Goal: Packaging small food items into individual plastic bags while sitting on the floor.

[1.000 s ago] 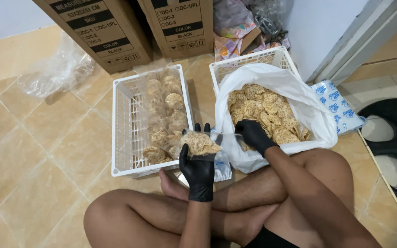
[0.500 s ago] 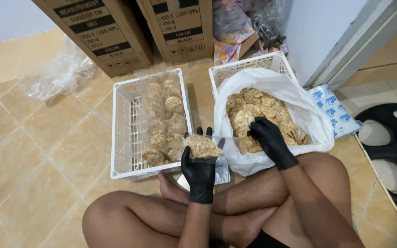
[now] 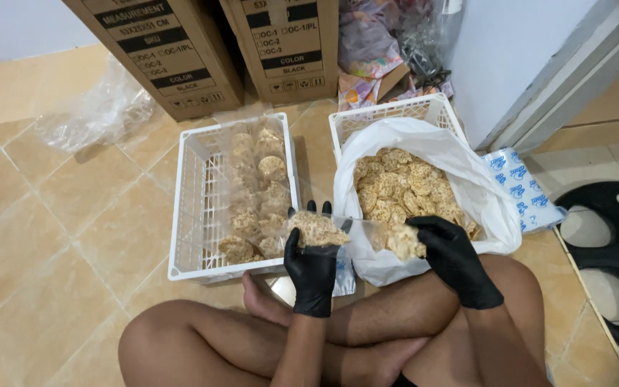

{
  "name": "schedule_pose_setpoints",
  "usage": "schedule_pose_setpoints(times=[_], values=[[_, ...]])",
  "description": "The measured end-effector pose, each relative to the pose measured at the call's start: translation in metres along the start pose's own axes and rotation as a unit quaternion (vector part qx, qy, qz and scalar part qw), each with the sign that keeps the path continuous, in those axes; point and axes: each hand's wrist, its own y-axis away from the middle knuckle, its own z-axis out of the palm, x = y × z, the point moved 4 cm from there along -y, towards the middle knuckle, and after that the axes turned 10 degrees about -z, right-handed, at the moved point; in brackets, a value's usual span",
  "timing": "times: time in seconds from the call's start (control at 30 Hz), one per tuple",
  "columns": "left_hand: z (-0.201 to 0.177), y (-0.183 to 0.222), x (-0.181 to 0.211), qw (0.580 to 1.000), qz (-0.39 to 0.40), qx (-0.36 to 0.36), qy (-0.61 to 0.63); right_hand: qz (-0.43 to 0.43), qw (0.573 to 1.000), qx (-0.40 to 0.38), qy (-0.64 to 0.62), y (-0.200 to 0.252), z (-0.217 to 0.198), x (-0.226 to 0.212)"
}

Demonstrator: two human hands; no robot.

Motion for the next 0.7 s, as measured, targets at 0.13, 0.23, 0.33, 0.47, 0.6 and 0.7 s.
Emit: schedule_pose_setpoints(times=[0.13,0.23,0.33,0.47,0.6,0.7], values=[[0.013,0.01,-0.003,0.999,0.012,0.021,-0.021,0.031,0.996,-0.08,0.035,0.005,0.023,-0.019],[0.026,0.027,-0.012,0.998,0.023,0.055,-0.022,0.031,0.994,-0.101,0.034,0.004,0.036,-0.017],[0.029,0.023,-0.016,0.993,0.045,0.098,-0.043,0.022,0.992,-0.126,0.006,0.004,0.036,-0.002],[0.036,0.038,-0.021,0.992,0.051,0.115,-0.005,0.017,0.988,-0.152,0.035,0.007,0.04,0.007],[0.013,0.015,-0.013,0.996,0.029,0.085,-0.019,-0.018,0.985,-0.157,0.066,0.018,0.064,-0.01],[0.011,0.014,-0.016,0.996,0.027,0.088,-0.004,-0.048,0.976,-0.185,0.103,0.025,0.09,-0.032]])
